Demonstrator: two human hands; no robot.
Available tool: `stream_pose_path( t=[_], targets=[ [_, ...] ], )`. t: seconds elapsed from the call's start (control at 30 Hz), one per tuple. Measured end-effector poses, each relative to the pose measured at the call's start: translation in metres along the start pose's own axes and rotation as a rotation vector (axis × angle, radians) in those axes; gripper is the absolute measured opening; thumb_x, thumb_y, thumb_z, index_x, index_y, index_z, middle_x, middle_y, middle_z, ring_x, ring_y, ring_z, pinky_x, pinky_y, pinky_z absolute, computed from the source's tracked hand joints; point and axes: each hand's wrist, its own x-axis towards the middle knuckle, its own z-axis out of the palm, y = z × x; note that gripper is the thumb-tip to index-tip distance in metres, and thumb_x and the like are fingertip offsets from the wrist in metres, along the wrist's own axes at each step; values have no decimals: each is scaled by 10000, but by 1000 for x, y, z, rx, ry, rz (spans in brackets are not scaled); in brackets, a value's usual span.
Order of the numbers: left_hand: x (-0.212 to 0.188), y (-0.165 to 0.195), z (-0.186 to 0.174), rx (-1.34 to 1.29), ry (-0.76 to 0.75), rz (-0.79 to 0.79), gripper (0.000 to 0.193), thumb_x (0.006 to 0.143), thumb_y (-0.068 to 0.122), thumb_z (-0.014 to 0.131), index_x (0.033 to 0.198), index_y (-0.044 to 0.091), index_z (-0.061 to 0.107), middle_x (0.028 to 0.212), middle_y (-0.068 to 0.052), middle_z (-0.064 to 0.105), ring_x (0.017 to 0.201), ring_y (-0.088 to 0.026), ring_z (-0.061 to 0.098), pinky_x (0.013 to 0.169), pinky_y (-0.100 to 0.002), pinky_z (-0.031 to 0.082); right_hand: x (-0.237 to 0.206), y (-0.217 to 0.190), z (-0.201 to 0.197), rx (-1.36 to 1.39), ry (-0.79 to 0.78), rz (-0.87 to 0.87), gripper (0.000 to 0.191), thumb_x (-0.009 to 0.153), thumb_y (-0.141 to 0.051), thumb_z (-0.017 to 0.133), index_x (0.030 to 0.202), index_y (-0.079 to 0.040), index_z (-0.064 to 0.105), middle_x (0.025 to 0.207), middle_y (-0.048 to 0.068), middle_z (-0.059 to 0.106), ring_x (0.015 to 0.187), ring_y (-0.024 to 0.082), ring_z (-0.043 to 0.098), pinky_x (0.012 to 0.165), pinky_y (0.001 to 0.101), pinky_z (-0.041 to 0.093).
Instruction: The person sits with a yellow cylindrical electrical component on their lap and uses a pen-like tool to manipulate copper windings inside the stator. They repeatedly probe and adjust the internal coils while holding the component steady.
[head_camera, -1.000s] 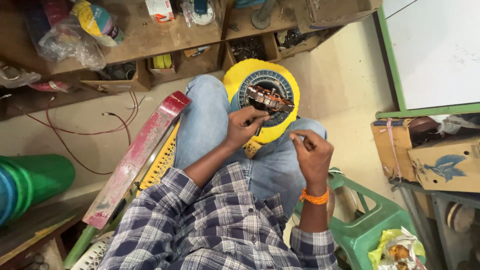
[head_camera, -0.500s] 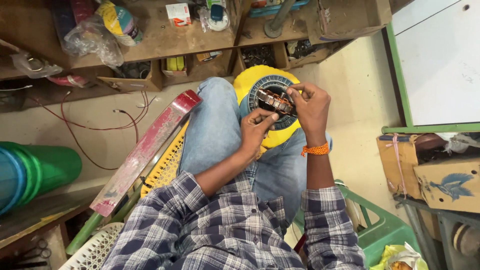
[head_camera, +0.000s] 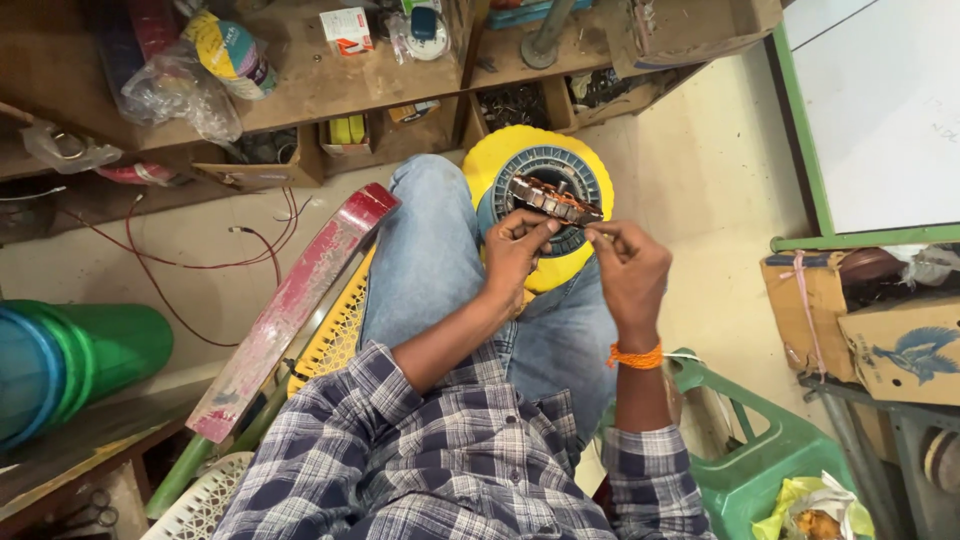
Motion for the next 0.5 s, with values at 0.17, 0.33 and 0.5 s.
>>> stream_pose_path(
  t=[0.17, 0.33, 0.5],
  targets=[
    [1, -5, -1, 18, -26, 4, 75, 932, 138, 757, 946, 83, 709, 761, 51, 676, 652, -15, 581, 496, -183, 363, -11, -1, 19, -48, 63, -161, 89, 923, -53, 787, 988, -13, 741, 595, 64, 458, 520, 96, 369, 492, 302, 303],
    [1, -7, -7, 200, -98, 166, 88, 969, 121, 748, 1029, 72, 708, 771, 33, 663, 668, -31, 565, 539, -208, 394, -19, 13, 36, -82, 63, -307, 75, 938, -33, 754, 989, -18, 700, 675, 82, 553, 565, 84, 479, 527, 296, 376],
    [-2, 10, -26, 789, -307, 881, 317, 964, -4, 638, 1226, 162, 704, 949, -13, 681, 824, -144, 667, 717, -299, 531, -27, 24, 38, -15, 37, -180, 67, 930, -21, 754, 971, 0, 705, 611, 83, 514, 512, 115, 426, 496, 309, 339]
  ],
)
